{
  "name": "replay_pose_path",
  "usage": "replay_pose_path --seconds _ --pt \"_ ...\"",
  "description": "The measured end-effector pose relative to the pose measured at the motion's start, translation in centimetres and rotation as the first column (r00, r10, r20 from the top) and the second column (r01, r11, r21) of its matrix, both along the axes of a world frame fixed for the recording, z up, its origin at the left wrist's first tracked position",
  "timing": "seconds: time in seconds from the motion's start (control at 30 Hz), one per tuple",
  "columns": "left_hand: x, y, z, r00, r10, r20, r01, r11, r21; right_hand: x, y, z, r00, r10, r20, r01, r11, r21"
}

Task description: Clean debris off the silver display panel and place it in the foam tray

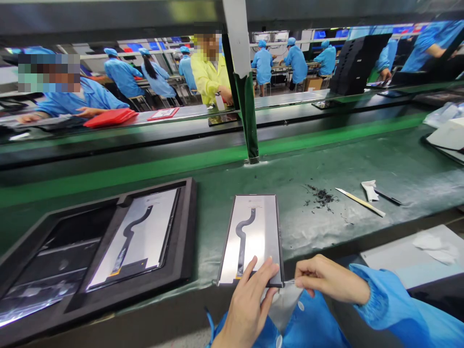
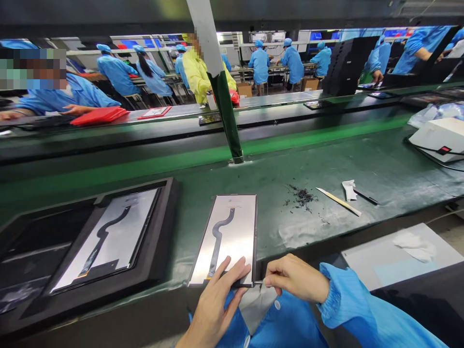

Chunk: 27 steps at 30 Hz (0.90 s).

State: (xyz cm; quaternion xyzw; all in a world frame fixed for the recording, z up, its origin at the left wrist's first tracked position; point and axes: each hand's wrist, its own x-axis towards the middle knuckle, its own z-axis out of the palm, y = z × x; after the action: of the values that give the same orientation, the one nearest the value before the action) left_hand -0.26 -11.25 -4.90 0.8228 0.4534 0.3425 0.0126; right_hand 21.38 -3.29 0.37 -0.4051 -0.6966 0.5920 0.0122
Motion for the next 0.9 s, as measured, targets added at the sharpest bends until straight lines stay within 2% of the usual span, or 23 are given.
replay_pose_path --seconds 0.2,0.4,0.6,0.63,0.73,0.8,0.9 --pt "-0.03 -0.01 -0.15 1.000 -0.001 0.010 0.001 1.000 0.005 -0.03 0.05 0.13 0.993 0.036 0.112 -0.053 0.987 0.152" --pt "-0.03 -0.11 -0.17 1.000 -0.005 0.001 0.005 1.000 0.013 0.04 0.17 -0.32 1.000 0.013 -0.011 -0.013 0.999 -0.034" --pt "0.04 -0.03 -0.35 1.000 0.007 0.013 -0.007 1.000 0.017 0.03 0.14 -0.03 0.992 0.048 0.115 -0.067 0.985 0.161" --pt "0.03 -0.01 -0.37 1.000 0.005 0.013 -0.005 1.000 0.017 0.01 0.10 -0.03 0.992 0.041 0.119 -0.060 0.986 0.157" --pt "-0.03 0.00 -0.38 1.000 -0.006 0.013 0.006 1.000 0.020 0.05 0.10 -0.21 0.998 0.028 0.049 -0.029 0.999 0.019" --pt "-0.06 -0.03 -0.38 1.000 -0.009 0.013 0.009 1.000 0.020 0.11 0.16 -0.31 0.999 0.034 0.009 -0.034 0.999 -0.027" --pt "-0.07 -0.09 -0.38 1.000 -0.005 0.002 0.005 1.000 0.017 0.17 0.20 -0.25 0.995 0.062 0.072 -0.068 0.994 0.086"
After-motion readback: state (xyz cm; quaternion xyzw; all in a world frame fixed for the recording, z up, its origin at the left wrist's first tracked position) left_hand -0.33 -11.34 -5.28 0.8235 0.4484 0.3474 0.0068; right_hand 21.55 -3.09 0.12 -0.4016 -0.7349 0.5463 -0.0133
